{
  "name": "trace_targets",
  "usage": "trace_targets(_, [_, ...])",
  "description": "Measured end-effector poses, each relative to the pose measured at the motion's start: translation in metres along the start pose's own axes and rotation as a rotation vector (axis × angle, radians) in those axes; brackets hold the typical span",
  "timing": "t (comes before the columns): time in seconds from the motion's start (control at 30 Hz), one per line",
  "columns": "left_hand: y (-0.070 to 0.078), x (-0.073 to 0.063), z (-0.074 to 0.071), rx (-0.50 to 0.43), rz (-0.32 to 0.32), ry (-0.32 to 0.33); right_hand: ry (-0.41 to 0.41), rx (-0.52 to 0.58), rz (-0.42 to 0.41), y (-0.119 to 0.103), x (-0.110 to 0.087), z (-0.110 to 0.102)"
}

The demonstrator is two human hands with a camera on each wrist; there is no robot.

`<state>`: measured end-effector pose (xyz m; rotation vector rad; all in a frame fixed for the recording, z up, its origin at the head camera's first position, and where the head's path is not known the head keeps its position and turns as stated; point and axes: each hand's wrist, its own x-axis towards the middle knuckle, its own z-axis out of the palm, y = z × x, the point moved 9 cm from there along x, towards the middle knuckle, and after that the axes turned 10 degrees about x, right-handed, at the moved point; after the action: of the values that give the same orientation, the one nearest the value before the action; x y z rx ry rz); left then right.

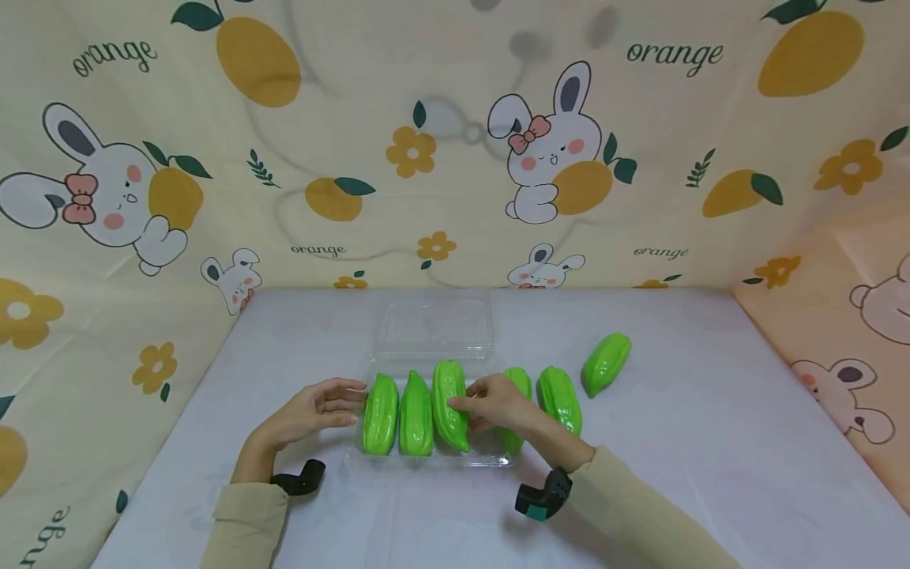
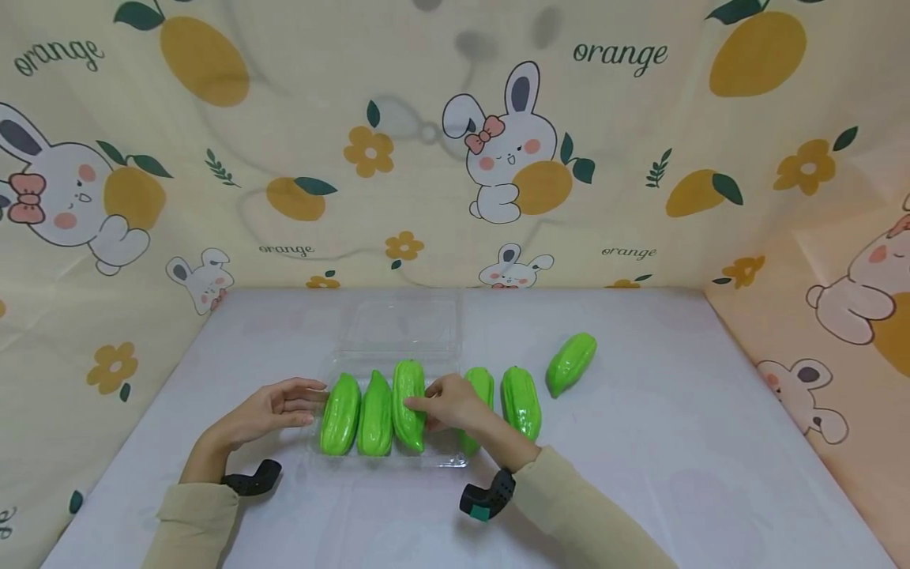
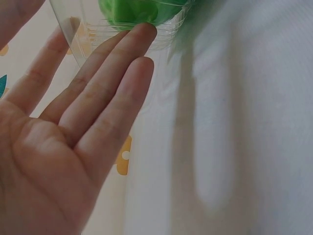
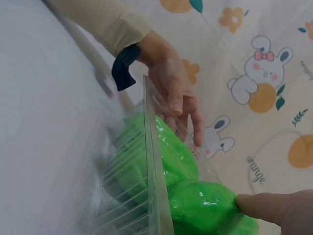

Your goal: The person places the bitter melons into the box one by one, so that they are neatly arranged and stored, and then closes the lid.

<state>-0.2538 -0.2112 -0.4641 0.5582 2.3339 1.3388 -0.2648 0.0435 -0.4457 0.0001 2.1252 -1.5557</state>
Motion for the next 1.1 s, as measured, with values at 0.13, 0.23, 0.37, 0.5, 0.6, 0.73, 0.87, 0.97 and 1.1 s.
trace_targets(0.13, [-0.0004,0.0006,0.0000,0.001,0.004,-0.002,-0.001,-0.012,-0.007,0.0005,0.0015,0.0005])
trace_targets(0.23, [-0.0001,0.0001,0.0000,-0.004,0.002,-0.004,0.002,-0.018,-0.004,0.0010,0.0026,0.0013])
trace_targets(0.37, [0.0001,-0.0005,-0.0002,-0.008,0.001,-0.005,0.002,-0.032,-0.014,0.0000,0.0035,0.0029])
trace_targets(0.5, [0.0002,-0.0006,-0.0002,-0.006,-0.004,-0.005,0.000,-0.071,-0.045,-0.0012,0.0037,0.0041])
trace_targets(0.6, [0.0008,-0.0011,0.0001,-0.005,-0.009,-0.003,-0.006,-0.095,-0.063,-0.0017,0.0030,0.0048])
trace_targets(0.73, [0.0012,-0.0012,0.0008,-0.010,-0.012,-0.002,-0.026,-0.100,-0.071,-0.0021,0.0021,0.0052])
trace_targets(0.87, [-0.0002,-0.0013,0.0009,-0.006,-0.016,-0.004,-0.049,-0.118,-0.072,-0.0011,0.0017,0.0057])
trace_targets(0.97, [-0.0010,-0.0010,0.0008,-0.004,-0.017,-0.005,-0.060,-0.117,-0.063,-0.0004,0.0009,0.0060])
trace_targets(1.1, [-0.0008,-0.0005,0.0008,-0.007,-0.011,-0.007,-0.059,-0.108,-0.061,-0.0009,0.0004,0.0055])
